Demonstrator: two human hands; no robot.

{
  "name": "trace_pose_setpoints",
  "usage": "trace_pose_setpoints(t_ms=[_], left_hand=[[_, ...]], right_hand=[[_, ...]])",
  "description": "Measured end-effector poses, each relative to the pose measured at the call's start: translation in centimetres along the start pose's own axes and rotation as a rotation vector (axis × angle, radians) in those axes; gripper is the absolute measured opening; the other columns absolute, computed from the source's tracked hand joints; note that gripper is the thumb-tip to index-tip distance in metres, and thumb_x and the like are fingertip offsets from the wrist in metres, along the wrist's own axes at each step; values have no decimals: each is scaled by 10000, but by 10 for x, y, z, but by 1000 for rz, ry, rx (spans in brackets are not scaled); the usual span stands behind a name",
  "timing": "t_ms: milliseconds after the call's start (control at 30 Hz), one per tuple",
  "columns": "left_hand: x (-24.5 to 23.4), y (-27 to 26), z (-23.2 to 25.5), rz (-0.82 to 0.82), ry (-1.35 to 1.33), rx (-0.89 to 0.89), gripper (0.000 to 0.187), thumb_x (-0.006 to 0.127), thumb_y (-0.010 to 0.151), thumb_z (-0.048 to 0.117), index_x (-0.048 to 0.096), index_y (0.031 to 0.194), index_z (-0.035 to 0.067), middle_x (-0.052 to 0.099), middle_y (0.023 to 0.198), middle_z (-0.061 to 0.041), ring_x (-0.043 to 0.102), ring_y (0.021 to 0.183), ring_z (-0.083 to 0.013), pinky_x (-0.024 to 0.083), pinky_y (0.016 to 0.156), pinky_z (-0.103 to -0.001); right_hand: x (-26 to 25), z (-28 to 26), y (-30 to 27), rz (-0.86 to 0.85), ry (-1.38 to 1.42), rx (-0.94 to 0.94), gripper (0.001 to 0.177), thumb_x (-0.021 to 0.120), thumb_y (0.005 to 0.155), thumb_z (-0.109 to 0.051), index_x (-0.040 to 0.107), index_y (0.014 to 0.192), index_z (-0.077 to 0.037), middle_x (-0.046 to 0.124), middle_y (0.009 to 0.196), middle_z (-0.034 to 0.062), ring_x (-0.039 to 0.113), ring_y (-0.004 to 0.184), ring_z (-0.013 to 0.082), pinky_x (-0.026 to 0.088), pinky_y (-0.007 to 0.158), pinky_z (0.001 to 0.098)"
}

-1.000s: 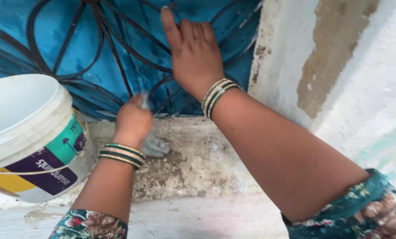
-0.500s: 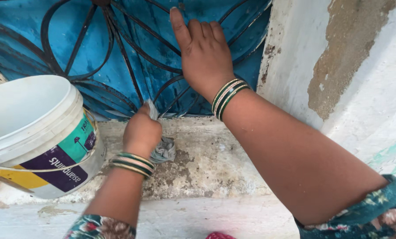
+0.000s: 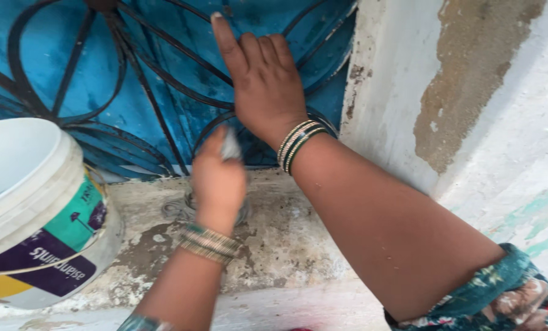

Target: The person cleans a blue metal grate by hand using a wet cloth and a bucket of water. They repeatedly scrub the decorative metal sections and dip the cloth back into the bucket for cleaning.

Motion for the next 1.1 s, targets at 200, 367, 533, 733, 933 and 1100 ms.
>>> trace_pose_setpoints(t_ms=[200,367,533,733,933,1100], left_hand=[[15,-2,-15,-390,295,-320,601,547,805,70,597,1386,213,664,1258,-190,634,1126,-415,500,930,-527],[-6,-15,-62,-523,508,-331,613,575,834,109,565,1439,203,680,1167,-254,669,1077,-431,522,943,-514],[43,25,-27,-264,21,-105,473,568,858,78,679,1314,139,731,1133,-240,689,1096,-424,550,939,-475],[15,-5,-73,-405,160,-248,601,579,813,58,586,1406,157,650,1276,-222,667,1085,-407,530,918,-468],[36,19,-77,-398,174,-83,436,588,882,112,678,1304,53,712,1201,-256,682,1114,-401,543,969,-446],[35,-1,-42,-407,250,-302,715,529,818,17,538,1489,261,672,1216,-244,646,1127,-410,506,958,-495]], right_hand=[[-1,0,-1,-2,4,7,790,540,933,48,150,1605,-96,581,1185,113,565,1121,304,354,1183,458],[-1,-1,2,16,-28,23,822,541,942,39,156,1649,-129,579,1173,119,564,1111,317,357,1168,464],[3,0,3,17,-17,11,800,547,955,28,129,1620,-120,578,1172,120,569,1113,316,360,1162,477],[6,2,0,3,-17,23,835,540,942,36,131,1649,-140,583,1180,110,577,1113,298,357,1182,484],[4,-2,-2,-27,-17,8,832,557,935,17,155,1650,-119,581,1185,127,571,1110,321,361,1157,474],[1,2,-1,-22,-36,-18,792,565,955,19,142,1616,-89,579,1177,115,570,1127,318,360,1165,469]])
Point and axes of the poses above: each hand's wrist, its own y-axis towards the middle knuckle, its own x-axis out of the palm, z = x × y, the point moved 10 cm from there along y, towards the middle knuckle
